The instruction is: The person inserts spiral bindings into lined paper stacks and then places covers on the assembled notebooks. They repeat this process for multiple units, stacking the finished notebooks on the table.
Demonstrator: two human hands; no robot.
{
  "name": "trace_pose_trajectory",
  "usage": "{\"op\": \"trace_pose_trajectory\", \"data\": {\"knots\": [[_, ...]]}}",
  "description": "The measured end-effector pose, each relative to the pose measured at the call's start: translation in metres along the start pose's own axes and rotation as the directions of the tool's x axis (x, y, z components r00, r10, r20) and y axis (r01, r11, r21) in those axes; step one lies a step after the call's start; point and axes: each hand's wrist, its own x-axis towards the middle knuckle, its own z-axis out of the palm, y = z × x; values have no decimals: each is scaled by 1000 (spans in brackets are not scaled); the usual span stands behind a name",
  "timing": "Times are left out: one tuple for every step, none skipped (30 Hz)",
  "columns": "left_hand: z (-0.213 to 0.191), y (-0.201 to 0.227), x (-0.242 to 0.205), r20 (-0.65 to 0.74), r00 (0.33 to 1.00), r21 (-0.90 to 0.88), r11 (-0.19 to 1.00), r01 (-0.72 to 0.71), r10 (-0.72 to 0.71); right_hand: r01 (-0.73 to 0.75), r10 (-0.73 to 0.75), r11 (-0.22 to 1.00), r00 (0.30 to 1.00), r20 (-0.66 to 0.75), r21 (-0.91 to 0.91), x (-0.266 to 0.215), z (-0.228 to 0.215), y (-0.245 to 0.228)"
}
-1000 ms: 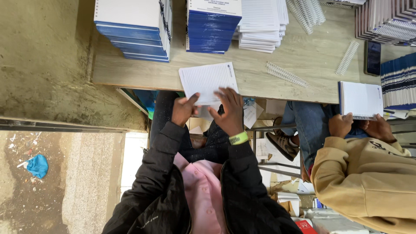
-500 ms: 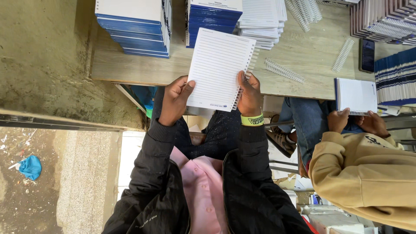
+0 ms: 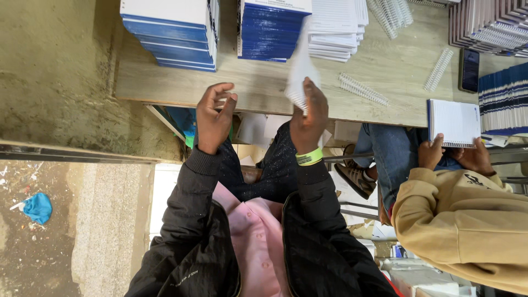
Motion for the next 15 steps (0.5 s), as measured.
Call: {"op": "trace_pose_trajectory", "data": {"knots": [[-1,0,7,-76,995,109,992,-57,66,66,-59,996,993,104,-64,-10,6,12],[-2,1,14,-148,979,218,970,-104,139,141,-113,983,971,212,-122,-20,12,23],[-9,14,27,-150,978,218,970,-110,144,146,-119,982,971,209,-119,-31,14,33],[-14,27,40,-143,935,407,880,-245,326,154,-56,970,894,444,-189,-41,15,43],[-21,40,52,-96,865,579,735,-353,492,180,28,950,763,645,-254,-51,16,53],[-30,39,69,-105,863,581,735,-350,494,188,20,950,761,649,-250,-36,13,50],[-40,37,87,-52,875,685,654,-320,482,117,62,968,745,664,-222,-21,10,46],[-52,36,100,9,891,778,557,-291,453,31,113,980,724,681,-196,-12,7,40],[-66,31,106,9,895,781,555,-285,447,25,116,981,719,685,-193,7,6,24],[-76,28,117,210,909,801,470,-371,360,15,39,996,835,549,-93,33,6,10],[-87,25,129,396,884,795,388,-466,249,26,-28,1000,922,387,9,58,6,-4],[-82,25,124,394,883,797,383,-466,256,32,-35,999,923,383,14,81,13,0],[-78,25,119,342,887,830,344,-440,310,106,-119,993,931,346,56,103,21,3],[-76,24,110,292,888,861,306,-406,357,173,-195,980,930,310,97,120,28,5],[-75,27,105,291,889,865,300,-403,355,171,-195,980,930,310,104,133,42,24]]}}
